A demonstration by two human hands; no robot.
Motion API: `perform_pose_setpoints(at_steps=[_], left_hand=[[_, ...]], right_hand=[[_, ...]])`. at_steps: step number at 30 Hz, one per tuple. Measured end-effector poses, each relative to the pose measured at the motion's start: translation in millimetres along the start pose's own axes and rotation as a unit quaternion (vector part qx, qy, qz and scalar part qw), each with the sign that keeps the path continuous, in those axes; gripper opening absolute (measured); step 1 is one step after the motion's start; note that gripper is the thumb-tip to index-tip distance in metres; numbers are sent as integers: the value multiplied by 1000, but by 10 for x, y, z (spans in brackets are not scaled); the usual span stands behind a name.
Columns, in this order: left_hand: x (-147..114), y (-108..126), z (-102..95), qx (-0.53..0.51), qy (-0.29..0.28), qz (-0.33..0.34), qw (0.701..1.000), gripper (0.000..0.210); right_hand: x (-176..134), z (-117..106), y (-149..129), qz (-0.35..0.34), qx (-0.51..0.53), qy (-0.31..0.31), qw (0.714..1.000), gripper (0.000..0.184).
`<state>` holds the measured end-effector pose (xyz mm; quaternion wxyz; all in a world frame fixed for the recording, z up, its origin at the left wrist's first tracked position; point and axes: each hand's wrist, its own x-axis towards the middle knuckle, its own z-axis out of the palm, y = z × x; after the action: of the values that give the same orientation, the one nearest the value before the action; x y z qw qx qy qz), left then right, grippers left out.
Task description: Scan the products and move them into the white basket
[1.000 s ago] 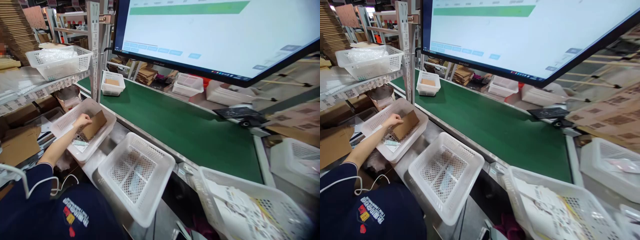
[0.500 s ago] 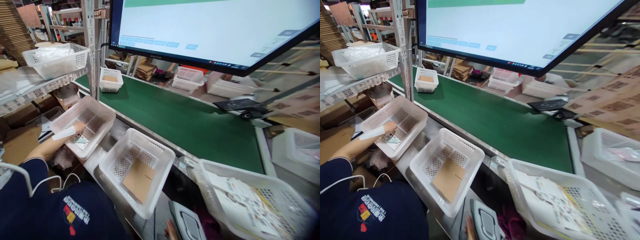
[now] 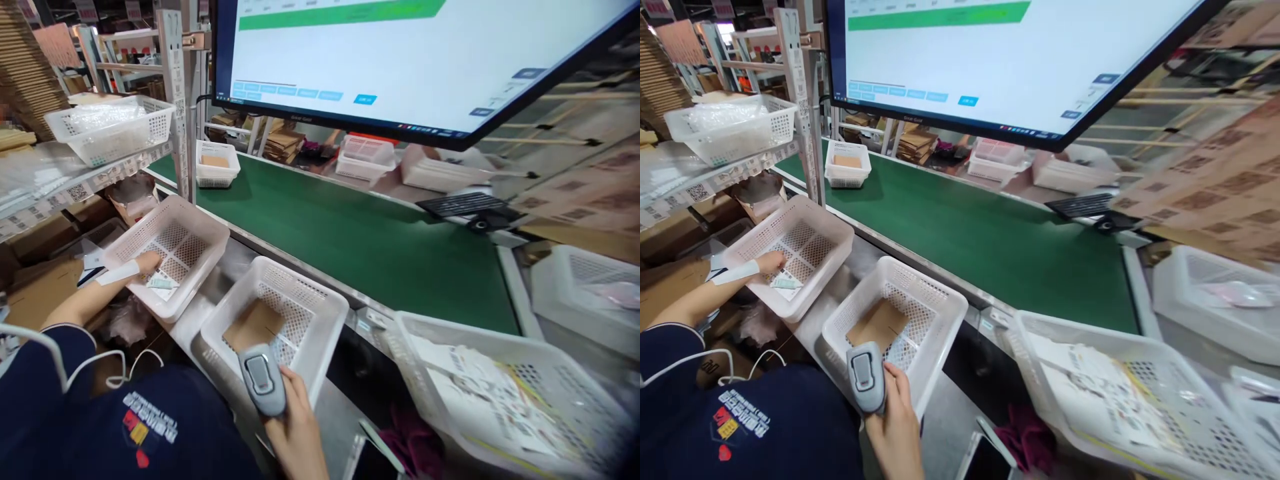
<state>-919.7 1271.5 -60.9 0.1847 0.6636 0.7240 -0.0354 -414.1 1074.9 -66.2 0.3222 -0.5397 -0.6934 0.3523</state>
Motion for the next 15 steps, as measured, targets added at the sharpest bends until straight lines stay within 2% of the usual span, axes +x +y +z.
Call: perform_pose_setpoints(at_steps=[5, 8, 11, 15], left_hand=[[-21, 20, -16, 38, -17, 0, 999, 13], [-23, 43, -57, 58, -18, 2, 998, 16], [-9, 82, -132, 60, 0, 16, 998, 10], [-19, 159, -225, 50, 19, -8, 999, 15]], right_hand=[[-116, 171, -91, 12, -33, -38, 999, 68], [-179, 177, -52, 16, -50, -46, 998, 67], [-215, 150, 54, 22, -48, -55, 997, 64], [-262, 138, 172, 36, -46, -52, 997, 61]])
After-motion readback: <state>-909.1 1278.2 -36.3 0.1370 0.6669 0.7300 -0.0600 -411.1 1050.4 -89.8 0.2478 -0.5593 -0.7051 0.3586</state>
